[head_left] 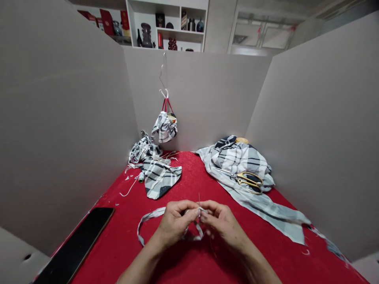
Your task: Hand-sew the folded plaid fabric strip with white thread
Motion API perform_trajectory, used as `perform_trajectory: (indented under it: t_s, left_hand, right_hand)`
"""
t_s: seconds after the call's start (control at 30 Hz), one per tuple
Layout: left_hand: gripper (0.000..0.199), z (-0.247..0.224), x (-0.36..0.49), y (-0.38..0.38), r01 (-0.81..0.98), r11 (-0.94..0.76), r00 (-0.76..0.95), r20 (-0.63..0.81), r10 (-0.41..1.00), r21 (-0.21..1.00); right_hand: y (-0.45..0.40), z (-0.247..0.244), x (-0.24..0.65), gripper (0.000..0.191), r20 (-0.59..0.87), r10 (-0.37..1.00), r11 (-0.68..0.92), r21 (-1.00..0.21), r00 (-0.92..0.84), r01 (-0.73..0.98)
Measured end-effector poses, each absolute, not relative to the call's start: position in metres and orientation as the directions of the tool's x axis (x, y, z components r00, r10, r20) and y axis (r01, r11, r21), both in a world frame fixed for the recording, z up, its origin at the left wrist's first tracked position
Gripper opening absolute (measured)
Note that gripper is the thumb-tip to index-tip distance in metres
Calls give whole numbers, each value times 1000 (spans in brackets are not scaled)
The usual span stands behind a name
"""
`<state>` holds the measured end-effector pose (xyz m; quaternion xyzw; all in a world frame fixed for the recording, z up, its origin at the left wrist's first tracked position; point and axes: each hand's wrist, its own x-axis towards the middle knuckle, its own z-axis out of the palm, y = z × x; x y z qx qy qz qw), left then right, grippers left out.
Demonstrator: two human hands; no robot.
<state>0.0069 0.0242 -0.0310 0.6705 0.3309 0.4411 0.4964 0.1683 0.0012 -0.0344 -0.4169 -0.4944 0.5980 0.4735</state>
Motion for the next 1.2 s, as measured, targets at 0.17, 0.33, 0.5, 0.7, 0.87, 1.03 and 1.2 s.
perform_trajectory:
  t_s: [0.17, 0.33, 0.5, 0.7, 0.87, 1.03, 1.2]
  left_hand:
    - [23, -29, 5, 25, 82, -378, 401, 317, 859, 922]
    - [24, -30, 8, 24, 158, -464, 410, 370, 834, 872]
    - [24, -32, 11, 24, 260, -616, 367, 513, 776, 744]
    - [25, -33, 8, 26, 206, -449, 275, 389, 879, 869]
    - [24, -36, 6, 29, 87, -261, 281, 228, 932, 961]
    - [24, -38, 7, 28, 50, -229, 308, 204, 930, 972]
    - [22, -35, 6, 28, 23, -209, 328, 190, 925, 978]
  right_hand:
    - [7, -38, 182, 31, 52, 998, 49, -996, -38, -71]
    - [10, -25, 190, 30, 74, 996, 75, -997, -54, 0]
    - [-6, -11, 172, 30, 211, 976, 219, -950, -59, 223]
    - [-34, -20, 165, 24, 346, 894, 447, -696, -284, 562]
    - [-50, -10, 185, 15, 522, 826, 506, -525, -211, 684]
    - [-33, -3, 183, 16, 534, 845, 444, -682, -20, 582]
    - [-5, -15, 170, 25, 407, 911, 402, -844, -65, 356]
